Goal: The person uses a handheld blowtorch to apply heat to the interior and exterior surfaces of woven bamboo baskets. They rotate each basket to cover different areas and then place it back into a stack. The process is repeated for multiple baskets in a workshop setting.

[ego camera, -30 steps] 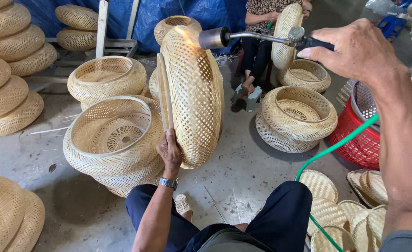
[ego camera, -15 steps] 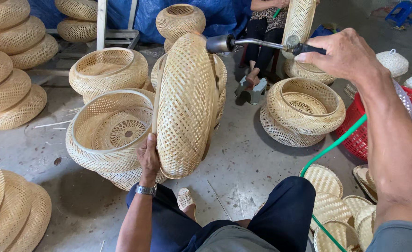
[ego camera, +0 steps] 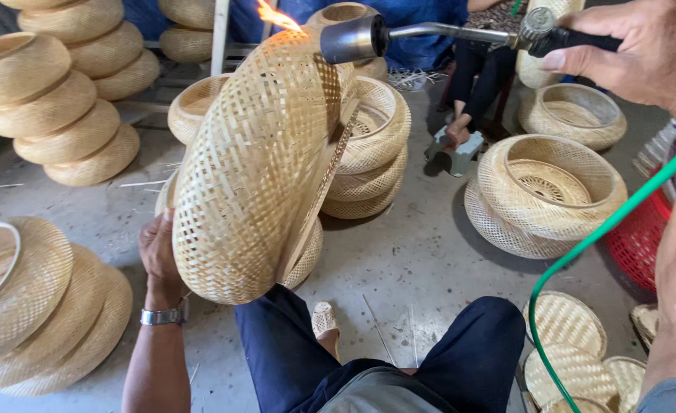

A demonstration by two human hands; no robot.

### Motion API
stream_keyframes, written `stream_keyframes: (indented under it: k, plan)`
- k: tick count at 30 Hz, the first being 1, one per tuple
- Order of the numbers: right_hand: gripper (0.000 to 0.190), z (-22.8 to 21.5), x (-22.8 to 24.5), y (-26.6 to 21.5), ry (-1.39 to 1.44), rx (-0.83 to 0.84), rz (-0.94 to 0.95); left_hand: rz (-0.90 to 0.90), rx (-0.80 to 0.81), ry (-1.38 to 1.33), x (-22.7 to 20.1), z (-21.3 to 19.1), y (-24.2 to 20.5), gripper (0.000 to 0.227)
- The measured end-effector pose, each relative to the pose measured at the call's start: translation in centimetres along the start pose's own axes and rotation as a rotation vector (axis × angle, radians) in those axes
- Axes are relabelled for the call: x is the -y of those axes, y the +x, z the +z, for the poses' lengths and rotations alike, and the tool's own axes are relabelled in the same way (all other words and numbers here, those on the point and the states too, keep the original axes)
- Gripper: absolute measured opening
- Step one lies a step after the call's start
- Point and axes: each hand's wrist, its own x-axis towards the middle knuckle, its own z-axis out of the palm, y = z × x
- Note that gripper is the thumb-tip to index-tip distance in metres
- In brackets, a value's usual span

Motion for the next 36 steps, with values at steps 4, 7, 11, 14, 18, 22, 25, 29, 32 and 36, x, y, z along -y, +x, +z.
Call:
stream_keyframes:
  k: [4,7,11,14,18,22,25,29,32,36]
  plan:
    - [0.032,1.7,-0.5,3.6,0.106,0.015,-0.131,0.009,-0.059,-0.005,-4.8,-5.4,-1.8,0.040]
    - [0.034,3.7,0.1,6.6,-0.024,0.052,0.046,0.139,-0.077,0.147,-7.4,-9.1,-4.5,0.041]
    - [0.037,6.2,2.6,8.5,0.289,0.058,-0.008,0.123,-0.143,0.144,-9.4,-13.7,-8.9,0.039]
    - [0.039,9.0,4.6,9.5,0.162,0.136,0.119,0.072,-0.179,0.119,-9.1,-16.2,-12.6,0.038]
    - [0.039,11.9,6.2,11.3,0.286,0.089,-0.056,0.009,-0.215,0.059,-7.7,-18.4,-16.6,0.037]
    - [0.038,13.5,7.5,12.9,0.368,0.250,0.052,-0.017,-0.245,-0.007,-5.6,-19.4,-18.2,0.037]
    - [0.040,14.4,8.0,13.8,0.377,0.240,0.097,-0.048,-0.254,-0.035,-4.6,-19.8,-19.5,0.036]
    - [0.042,14.3,7.1,13.1,0.431,0.264,0.141,-0.047,-0.255,-0.074,-3.6,-19.9,-19.3,0.036]
    - [0.037,14.6,6.4,12.2,0.543,0.293,0.250,-0.039,-0.255,-0.113,-2.8,-19.4,-19.7,0.035]
    - [0.033,14.6,6.2,11.6,0.486,0.288,0.269,-0.023,-0.255,-0.164,-2.0,-18.8,-19.4,0.035]
